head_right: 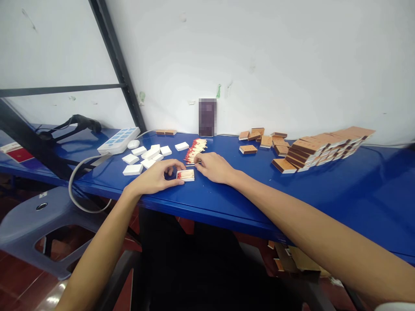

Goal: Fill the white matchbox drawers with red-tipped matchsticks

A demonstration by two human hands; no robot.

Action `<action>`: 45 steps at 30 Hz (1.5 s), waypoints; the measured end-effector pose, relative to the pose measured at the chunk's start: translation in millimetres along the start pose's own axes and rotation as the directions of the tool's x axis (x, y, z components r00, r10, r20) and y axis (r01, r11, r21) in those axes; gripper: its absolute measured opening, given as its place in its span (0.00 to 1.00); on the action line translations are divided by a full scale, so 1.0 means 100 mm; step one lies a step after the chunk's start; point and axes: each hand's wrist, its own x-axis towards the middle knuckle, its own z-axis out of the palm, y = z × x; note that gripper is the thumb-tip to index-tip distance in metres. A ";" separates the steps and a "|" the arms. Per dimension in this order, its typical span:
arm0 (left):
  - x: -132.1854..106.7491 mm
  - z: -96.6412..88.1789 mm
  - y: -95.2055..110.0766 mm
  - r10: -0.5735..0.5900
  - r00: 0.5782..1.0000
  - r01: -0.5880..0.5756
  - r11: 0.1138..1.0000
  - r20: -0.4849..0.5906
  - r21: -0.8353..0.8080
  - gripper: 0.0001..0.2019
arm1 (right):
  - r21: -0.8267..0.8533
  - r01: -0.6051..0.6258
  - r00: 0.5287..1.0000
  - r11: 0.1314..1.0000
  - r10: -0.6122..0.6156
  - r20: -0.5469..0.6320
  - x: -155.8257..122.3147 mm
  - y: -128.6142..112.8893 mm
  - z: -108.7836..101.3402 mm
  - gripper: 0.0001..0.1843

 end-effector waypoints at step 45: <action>-0.01 0.01 -0.02 0.009 0.999 -0.008 1.000 -0.031 0.010 0.18 | 0.324 0.140 0.990 0.936 -0.141 -0.020 -0.09 -0.18 0.04 0.09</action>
